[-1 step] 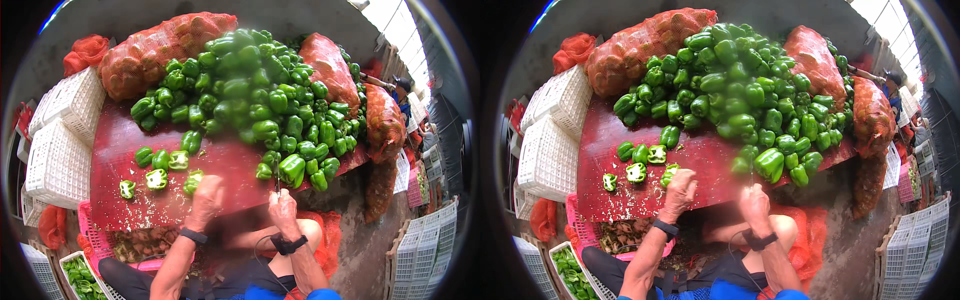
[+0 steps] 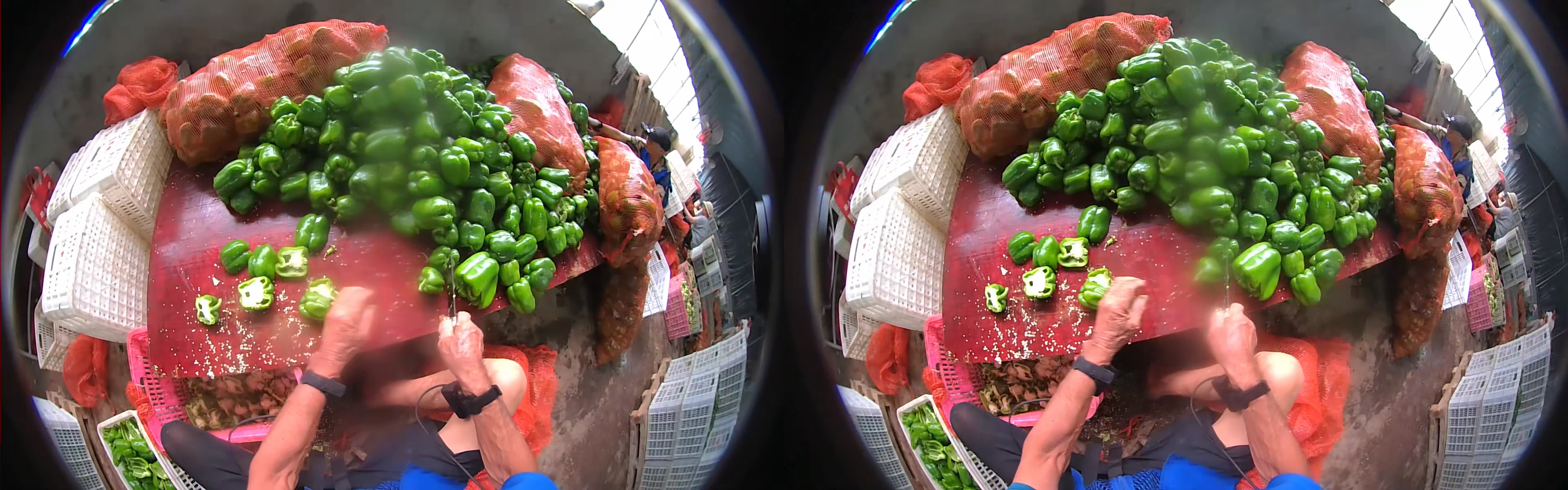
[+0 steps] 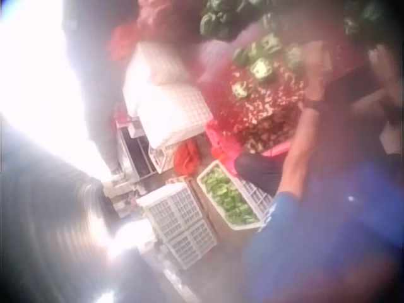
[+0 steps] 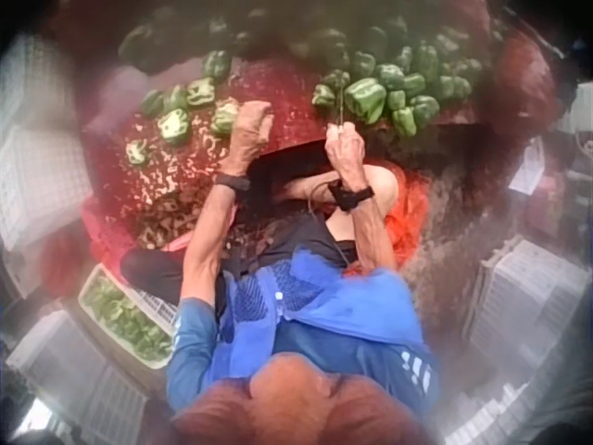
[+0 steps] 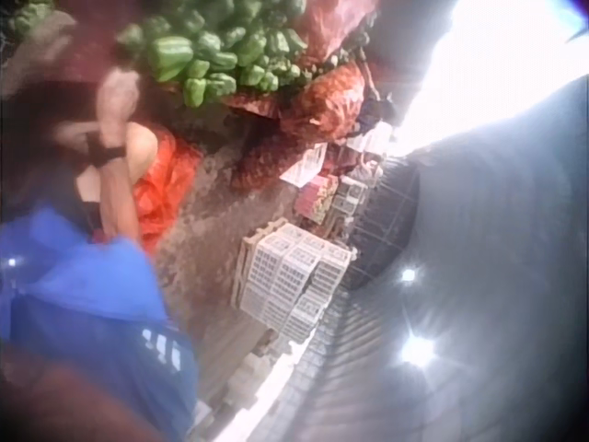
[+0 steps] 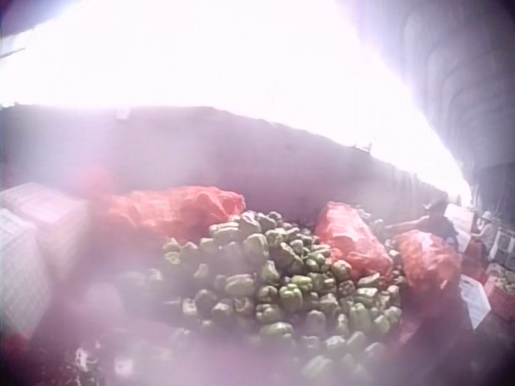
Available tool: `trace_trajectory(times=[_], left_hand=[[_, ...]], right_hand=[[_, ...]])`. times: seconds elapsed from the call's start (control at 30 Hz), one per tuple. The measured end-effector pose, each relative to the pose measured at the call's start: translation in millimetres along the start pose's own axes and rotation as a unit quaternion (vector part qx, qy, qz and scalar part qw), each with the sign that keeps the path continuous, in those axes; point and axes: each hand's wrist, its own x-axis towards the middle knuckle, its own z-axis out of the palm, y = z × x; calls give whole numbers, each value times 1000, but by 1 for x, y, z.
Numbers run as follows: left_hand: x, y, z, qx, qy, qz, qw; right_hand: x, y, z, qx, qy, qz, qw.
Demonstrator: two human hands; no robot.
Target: The person processes bell peppers by pulling stems and seeds out by hand and then slicing the peppers using a knife on a cutting board.
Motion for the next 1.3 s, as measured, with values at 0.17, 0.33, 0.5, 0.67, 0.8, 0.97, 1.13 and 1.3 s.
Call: trace_trajectory(times=[0.17, 0.33, 0.5, 0.67, 0.8, 0.97, 1.13, 1.3], left_hand=[[18, 7, 43, -67, -31, -41, 996], [30, -8, 27, -19, -13, -82, 996], [17, -12, -12, -42, -73, -173, 981], [14, -10, -20, 135, 23, -9, 991], [13, -10, -20, 49, -29, -123, 991], [16, -12, -21, 49, -42, -112, 992], [11, -23, -18, 66, -42, -105, 991], [9, -25, -20, 43, -38, -90, 994]], right_hand=[[-13, -11, 27, 126, 13, 22, 992], [-1, -36, 47, 177, -16, -68, 982], [25, -61, 34, 376, -113, 27, 919], [27, -69, 43, 399, -133, 41, 906], [9, -69, 32, 341, -99, -3, 935], [3, -69, 13, 338, -104, -37, 935], [12, -63, 13, 340, -119, -56, 931], [32, -73, -1, 406, -248, 90, 875]])
